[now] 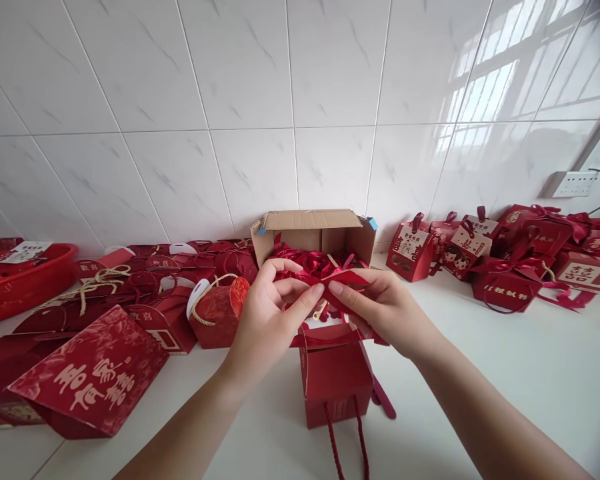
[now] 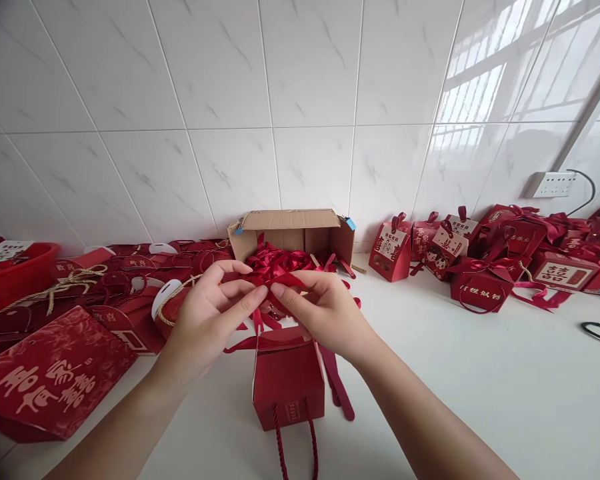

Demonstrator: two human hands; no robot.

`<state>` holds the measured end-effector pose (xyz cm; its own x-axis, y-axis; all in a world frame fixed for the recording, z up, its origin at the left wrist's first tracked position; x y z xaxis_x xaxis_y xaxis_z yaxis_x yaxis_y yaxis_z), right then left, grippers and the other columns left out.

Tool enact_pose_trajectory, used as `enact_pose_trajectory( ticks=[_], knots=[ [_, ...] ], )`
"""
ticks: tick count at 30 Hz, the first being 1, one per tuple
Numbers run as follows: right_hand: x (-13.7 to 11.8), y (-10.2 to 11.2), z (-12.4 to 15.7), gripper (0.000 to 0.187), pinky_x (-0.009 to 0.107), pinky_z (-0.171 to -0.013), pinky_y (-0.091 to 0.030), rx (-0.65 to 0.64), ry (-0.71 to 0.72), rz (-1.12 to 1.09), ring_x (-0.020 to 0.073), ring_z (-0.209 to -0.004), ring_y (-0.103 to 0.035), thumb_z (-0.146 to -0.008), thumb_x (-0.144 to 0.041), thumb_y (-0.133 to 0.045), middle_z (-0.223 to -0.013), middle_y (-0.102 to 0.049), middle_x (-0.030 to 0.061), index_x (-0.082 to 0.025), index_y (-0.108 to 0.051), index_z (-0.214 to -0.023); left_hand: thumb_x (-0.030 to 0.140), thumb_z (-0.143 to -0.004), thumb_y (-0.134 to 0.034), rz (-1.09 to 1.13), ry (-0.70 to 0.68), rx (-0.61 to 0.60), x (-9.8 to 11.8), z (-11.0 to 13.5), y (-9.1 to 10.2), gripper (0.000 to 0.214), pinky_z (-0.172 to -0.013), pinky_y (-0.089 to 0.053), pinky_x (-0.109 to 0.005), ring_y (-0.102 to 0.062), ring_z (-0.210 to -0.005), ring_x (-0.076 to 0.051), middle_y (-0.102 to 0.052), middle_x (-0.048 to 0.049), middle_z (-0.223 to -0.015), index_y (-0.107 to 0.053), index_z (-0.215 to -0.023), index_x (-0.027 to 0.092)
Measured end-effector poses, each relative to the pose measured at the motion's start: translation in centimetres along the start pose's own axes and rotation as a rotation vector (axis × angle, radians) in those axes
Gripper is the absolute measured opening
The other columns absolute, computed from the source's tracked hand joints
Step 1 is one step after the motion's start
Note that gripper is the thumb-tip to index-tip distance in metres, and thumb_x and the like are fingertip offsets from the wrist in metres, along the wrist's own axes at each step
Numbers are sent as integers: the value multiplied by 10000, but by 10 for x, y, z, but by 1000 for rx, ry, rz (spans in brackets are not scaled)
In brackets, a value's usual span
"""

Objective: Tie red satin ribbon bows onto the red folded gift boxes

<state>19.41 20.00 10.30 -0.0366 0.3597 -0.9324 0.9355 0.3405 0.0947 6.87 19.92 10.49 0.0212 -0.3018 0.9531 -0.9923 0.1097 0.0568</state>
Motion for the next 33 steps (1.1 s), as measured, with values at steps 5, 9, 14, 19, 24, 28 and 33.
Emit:
enact_pose_trajectory(
  ticks=[5,9,14,19,24,28,33],
  knots=[
    [-7,3,-4,212,246,-600,-512,-71,141,15,116,-636,-590,-912,-331,-531,-770,-658,26,-194,-680,-973,294,-844,-590,23,125,-124,-8,-2,-1,171,-689,-469,-230,-619,-718,-125,-638,24,-737,-506,-984,241],
    [-25,-4,6,233,267,-751,-521,-189,458,394,148,-878,-626,-942,-169,-452,-954,-684,53,-207,-673,-1007,290,-823,-614,68,172,-100,-12,-7,8,186,-653,-435,-218,-579,-713,-114,-606,17,-787,-541,-981,224],
    [-29,-14,16,310,299,-752,-514,-199,676,810,167,-889,-608,-949,-96,-391,-1007,-675,83,-200,-656,-1071,294,-815,-625,83,198,-79,-13,-8,10,170,-605,-396,-190,-520,-671,-89,-570,33,-734,-549,-948,219],
    [-32,-17,17,291,330,-735,-515,-145,734,989,187,-856,-601,-946,-101,-403,-951,-672,93,-185,-665,-1041,306,-831,-592,105,236,-85,-15,-7,10,147,-545,-381,-184,-492,-615,-86,-561,31,-689,-556,-938,212],
    [-29,-10,13,323,341,-768,-536,-131,702,932,204,-936,-600,-936,-67,-378,-1000,-666,116,-153,-650,-1088,275,-862,-538,143,195,-181,-11,-8,2,167,-655,-465,-231,-578,-739,-124,-599,0,-780,-576,-1010,206],
    [-31,4,10,271,347,-853,-534,-54,677,749,201,-1020,-604,-921,-135,-463,-1096,-666,97,-192,-682,-1069,361,-895,-498,-103,-28,-158,6,-7,2,310,-743,-480,-267,-605,-789,-148,-639,-9,-797,-554,-1169,227],
    [-18,38,15,223,370,-930,-492,198,438,457,218,-1071,-612,-895,-270,-544,-1137,-675,65,-246,-716,-1034,333,-905,-469,-646,-384,15,37,6,9,339,-606,-467,-223,-623,-689,-134,-693,-11,-829,-565,-1216,238]
  ],
)
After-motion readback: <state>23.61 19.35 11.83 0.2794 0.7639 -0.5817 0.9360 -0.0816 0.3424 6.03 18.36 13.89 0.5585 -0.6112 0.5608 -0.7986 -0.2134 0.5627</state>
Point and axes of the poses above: each hand's wrist, its own z-axis away from the middle knuckle, its own y-axis out of the back of the hand, x = y × z, the point moved 9 cm from there along -z, towards the middle knuckle
